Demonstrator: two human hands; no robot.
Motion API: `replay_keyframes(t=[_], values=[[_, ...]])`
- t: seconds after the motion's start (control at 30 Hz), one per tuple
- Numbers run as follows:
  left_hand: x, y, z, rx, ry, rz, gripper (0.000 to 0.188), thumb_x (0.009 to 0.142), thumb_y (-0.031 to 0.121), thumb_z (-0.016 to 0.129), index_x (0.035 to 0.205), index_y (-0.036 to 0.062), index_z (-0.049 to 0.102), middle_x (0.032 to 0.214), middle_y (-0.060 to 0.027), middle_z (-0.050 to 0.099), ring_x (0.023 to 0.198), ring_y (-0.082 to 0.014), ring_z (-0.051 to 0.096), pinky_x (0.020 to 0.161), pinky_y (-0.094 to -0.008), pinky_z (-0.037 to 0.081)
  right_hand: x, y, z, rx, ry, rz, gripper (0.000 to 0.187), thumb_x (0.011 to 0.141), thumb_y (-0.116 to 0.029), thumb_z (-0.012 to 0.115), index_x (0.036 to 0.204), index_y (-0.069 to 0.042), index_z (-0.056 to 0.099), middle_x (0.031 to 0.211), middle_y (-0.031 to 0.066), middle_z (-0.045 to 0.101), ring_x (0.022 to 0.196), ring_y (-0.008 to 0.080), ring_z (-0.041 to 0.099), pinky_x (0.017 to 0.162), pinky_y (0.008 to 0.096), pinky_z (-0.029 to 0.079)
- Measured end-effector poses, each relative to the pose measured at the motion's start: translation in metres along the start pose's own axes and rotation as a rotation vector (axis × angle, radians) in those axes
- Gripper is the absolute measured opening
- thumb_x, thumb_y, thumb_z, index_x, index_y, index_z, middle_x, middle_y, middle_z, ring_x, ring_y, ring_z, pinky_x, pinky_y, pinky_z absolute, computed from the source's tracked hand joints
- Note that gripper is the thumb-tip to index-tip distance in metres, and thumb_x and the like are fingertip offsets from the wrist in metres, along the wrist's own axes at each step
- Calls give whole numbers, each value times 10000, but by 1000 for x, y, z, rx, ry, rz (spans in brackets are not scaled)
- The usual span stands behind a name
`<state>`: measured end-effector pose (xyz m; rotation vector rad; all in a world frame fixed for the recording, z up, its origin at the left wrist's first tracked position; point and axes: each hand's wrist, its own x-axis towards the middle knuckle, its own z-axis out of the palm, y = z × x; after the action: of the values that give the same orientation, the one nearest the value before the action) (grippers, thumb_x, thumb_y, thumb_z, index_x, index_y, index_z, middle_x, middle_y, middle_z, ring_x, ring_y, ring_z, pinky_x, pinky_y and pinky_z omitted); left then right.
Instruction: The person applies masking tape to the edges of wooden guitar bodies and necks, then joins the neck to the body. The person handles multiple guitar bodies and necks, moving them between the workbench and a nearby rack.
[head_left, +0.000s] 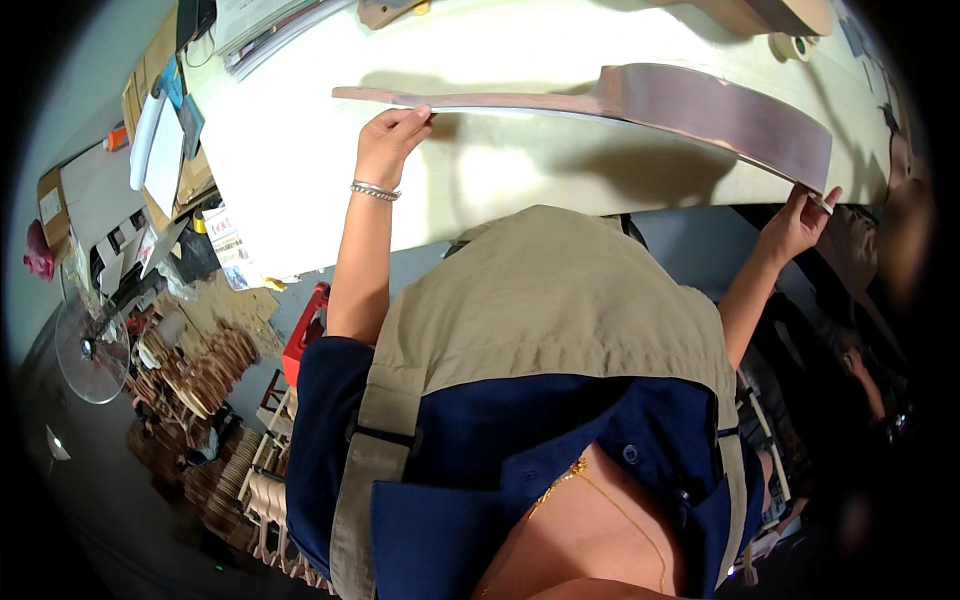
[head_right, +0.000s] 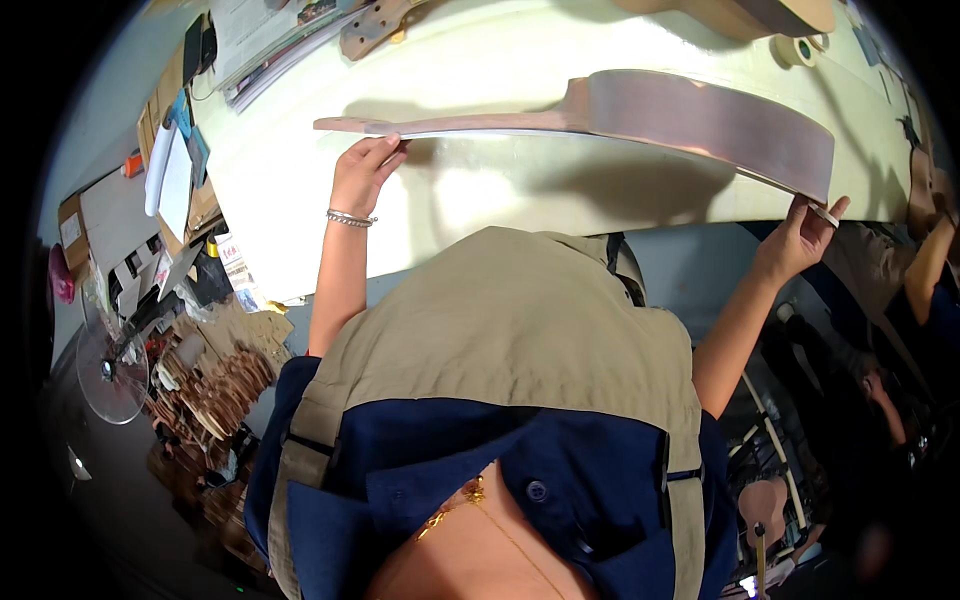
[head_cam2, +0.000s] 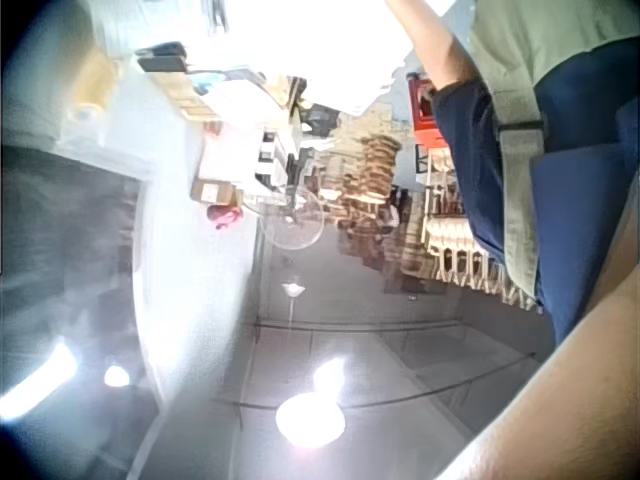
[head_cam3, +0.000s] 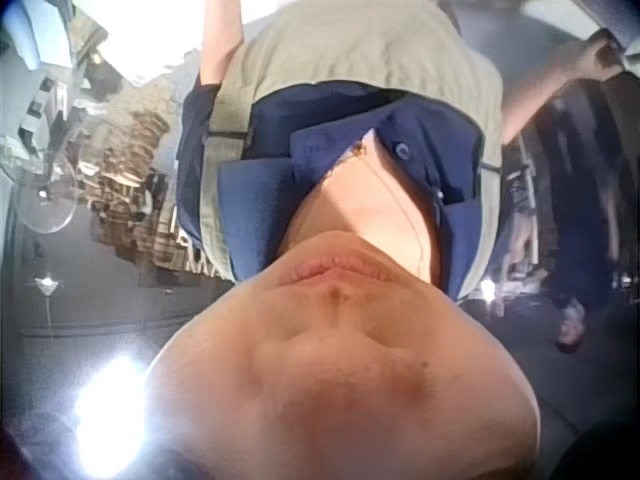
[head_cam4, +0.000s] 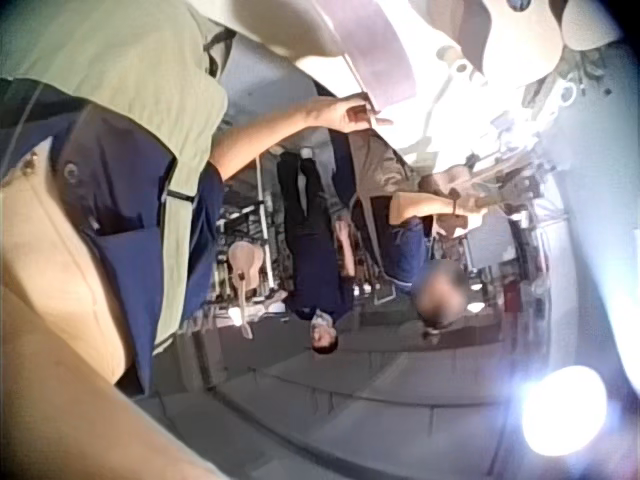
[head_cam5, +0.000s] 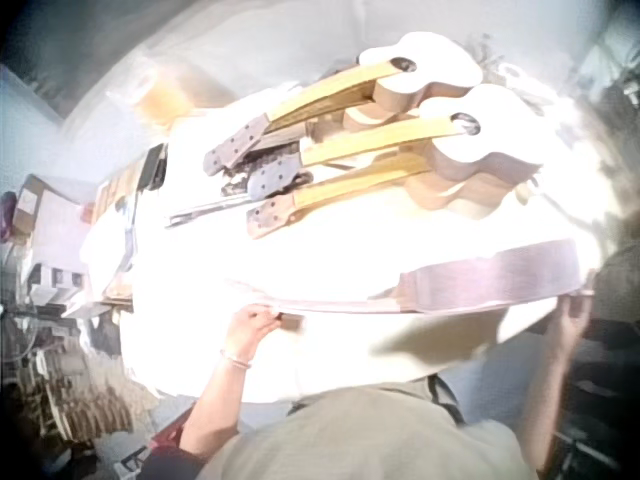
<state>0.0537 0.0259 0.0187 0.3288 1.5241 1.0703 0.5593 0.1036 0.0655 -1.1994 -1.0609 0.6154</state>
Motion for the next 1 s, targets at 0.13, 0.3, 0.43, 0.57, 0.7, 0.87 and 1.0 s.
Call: replay_keyframes(t=[0.13,0.3,0.43,0.57,0.7,0.87,1.0], values=[[-14,-6,20,563,434,607,178,705,64,740,753,65,569,828,-51,646,868,-168,594,723,-295,481,-4,7,-2,-42,9,-10,608,869,57,518,1390,20,208,1165,129,528,1004,159,541,894,283,457],[-16,-34,26,1183,516,1234,254,793,36,603,993,181,662,857,87,627,1003,-136,554,999,-418,124,-2,10,8,19,53,-24,606,832,85,555,1363,45,266,1127,113,542,982,163,553,891,297,467],[-12,-42,23,1380,575,1263,372,779,39,611,1110,205,642,876,90,612,1064,-147,517,1021,-454,65,-3,13,6,117,51,-16,618,814,95,573,1361,15,297,1125,112,546,997,168,548,903,317,473],[-11,-48,26,1439,572,1259,395,766,53,628,1116,237,641,991,98,585,1149,-172,434,1040,-482,5,-4,9,12,61,71,-18,613,796,121,575,1348,11,331,1106,96,559,986,155,549,868,289,489],[-16,-43,41,1409,522,1250,400,773,40,604,1090,279,652,1037,108,587,1172,-204,400,1047,-492,-42,-4,9,13,-25,75,-47,546,827,87,558,1329,6,361,1182,136,534,1038,197,553,901,346,497],[-23,-41,81,1349,363,1313,477,728,-24,531,1085,267,655,1094,105,603,1190,-221,412,1043,-505,-89,-4,7,18,79,100,-15,607,778,134,595,1329,15,370,1060,68,565,940,143,559,854,294,483],[-26,-38,121,1328,215,1393,479,722,-14,534,1105,253,644,1106,102,598,1192,-222,415,1042,-510,-93,-3,8,14,65,93,-36,598,788,131,581,1331,12,362,1054,74,566,954,156,561,868,314,492]])
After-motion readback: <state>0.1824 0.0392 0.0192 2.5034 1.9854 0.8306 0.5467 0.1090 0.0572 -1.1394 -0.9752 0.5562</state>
